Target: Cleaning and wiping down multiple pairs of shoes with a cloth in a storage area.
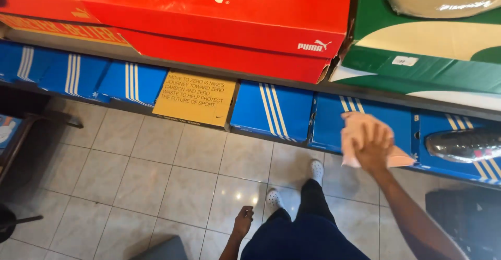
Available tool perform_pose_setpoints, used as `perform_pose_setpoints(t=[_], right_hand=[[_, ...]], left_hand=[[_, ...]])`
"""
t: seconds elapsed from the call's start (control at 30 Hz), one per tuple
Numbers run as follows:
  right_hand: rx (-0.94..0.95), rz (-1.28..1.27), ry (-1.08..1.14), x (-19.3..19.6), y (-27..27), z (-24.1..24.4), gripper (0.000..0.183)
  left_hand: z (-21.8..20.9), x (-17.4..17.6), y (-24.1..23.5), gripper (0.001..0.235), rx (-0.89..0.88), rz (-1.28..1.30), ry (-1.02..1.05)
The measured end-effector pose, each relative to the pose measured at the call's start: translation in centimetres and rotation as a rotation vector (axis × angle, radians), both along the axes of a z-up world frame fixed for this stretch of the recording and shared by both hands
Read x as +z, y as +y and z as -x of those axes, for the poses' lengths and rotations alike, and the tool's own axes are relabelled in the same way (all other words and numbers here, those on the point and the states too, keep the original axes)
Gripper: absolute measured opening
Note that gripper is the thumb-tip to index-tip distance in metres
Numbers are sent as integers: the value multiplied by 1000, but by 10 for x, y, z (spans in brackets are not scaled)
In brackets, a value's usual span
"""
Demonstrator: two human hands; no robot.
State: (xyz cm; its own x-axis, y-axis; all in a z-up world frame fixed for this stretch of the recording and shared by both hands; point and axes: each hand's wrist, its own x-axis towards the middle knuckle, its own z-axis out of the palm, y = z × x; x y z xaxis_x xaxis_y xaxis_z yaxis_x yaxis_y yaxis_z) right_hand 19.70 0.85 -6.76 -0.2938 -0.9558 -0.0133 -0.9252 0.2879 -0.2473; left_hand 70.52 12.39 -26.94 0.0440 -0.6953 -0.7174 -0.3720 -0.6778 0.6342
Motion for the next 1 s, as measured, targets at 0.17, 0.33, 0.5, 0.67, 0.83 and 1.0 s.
perform_pose_setpoints(t=[0.17, 0.33, 0.5, 0.67, 0.83, 1.0], right_hand=[[-315, -37, -83, -39, -51, 23, 93], [5, 236, 1, -59, -69, -70, 59], [221, 439, -217, -54, 21, -78, 27], [-545, 32, -538, -24, 146, -78, 22], [-777, -58, -720, -28, 219, -97, 70], [-863, -34, -709, -13, 240, -95, 75]], left_hand=[[41, 53, -16, 30, -496, 30, 30], [91, 48, -32, 36, -573, 114, 233], [168, 97, -88, 45, -14, -428, 735], [240, 132, -130, 72, 97, -229, 941], [290, 106, -158, 41, 120, -269, 993], [304, 182, -175, 48, 79, -79, 870]])
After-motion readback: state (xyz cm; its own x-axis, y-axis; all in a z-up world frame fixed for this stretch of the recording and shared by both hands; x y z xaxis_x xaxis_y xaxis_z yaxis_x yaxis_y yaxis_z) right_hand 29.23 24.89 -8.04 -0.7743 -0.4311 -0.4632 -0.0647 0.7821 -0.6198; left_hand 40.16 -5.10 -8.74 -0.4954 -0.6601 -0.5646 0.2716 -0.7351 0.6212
